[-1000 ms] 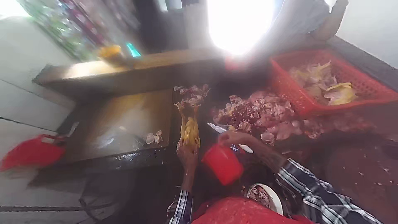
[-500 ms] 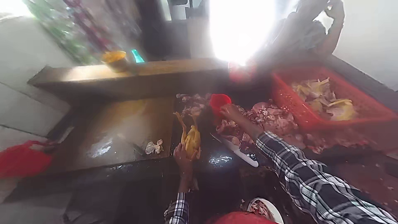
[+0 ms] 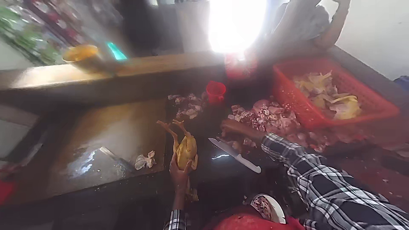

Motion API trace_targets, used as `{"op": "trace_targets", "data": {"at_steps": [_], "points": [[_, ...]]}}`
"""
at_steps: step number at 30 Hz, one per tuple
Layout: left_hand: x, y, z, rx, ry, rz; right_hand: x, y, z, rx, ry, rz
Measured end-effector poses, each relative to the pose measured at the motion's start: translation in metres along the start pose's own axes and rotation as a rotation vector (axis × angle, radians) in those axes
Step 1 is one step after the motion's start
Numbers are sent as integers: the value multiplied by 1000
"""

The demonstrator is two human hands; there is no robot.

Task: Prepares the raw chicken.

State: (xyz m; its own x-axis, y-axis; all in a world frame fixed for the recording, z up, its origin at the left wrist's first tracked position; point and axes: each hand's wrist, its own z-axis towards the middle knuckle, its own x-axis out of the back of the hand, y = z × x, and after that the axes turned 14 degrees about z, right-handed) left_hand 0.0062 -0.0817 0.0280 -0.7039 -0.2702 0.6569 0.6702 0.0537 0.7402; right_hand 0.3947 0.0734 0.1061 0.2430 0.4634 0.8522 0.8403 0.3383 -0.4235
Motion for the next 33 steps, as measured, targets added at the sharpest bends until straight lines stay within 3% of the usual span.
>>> {"op": "trace_targets", "data": {"at_steps": [5,7,9,11,15,20,23,25,27,28,30,33], "points": [[-2,0,-1,8,-5,16,62,39,-78,-226,52,5],[-2,0,0,2,7,15,65,39,-98,-340,73,-93],[-3,0,2,-7,17,8,53,5,-98,-268,182,-28],[-4,-2,0,-5,6,0,13,-29,-78,-141,189,61],[-2,0,1,-21,-18,-12,-60,-26,-49,18,157,5],[-2,-1,-1,-50,0,-16,-33,-29,-71,-211,32,-81],[-2,-2,0,-26,-2,46,-38,-59,-52,-116,98,185],[-3,-2,2,-26,5,58,-45,-62,-27,-219,88,608],[-3,-3,-1,-20,-4,44,-50,-55,-15,-366,382,850],[-2,-2,0,-15,-5,31,-44,-52,-16,-379,520,837],[0,-1,3,-19,-11,9,-39,-59,-40,-266,573,742],[0,1,2,-25,-10,14,-72,-84,-109,-193,321,416]]}}
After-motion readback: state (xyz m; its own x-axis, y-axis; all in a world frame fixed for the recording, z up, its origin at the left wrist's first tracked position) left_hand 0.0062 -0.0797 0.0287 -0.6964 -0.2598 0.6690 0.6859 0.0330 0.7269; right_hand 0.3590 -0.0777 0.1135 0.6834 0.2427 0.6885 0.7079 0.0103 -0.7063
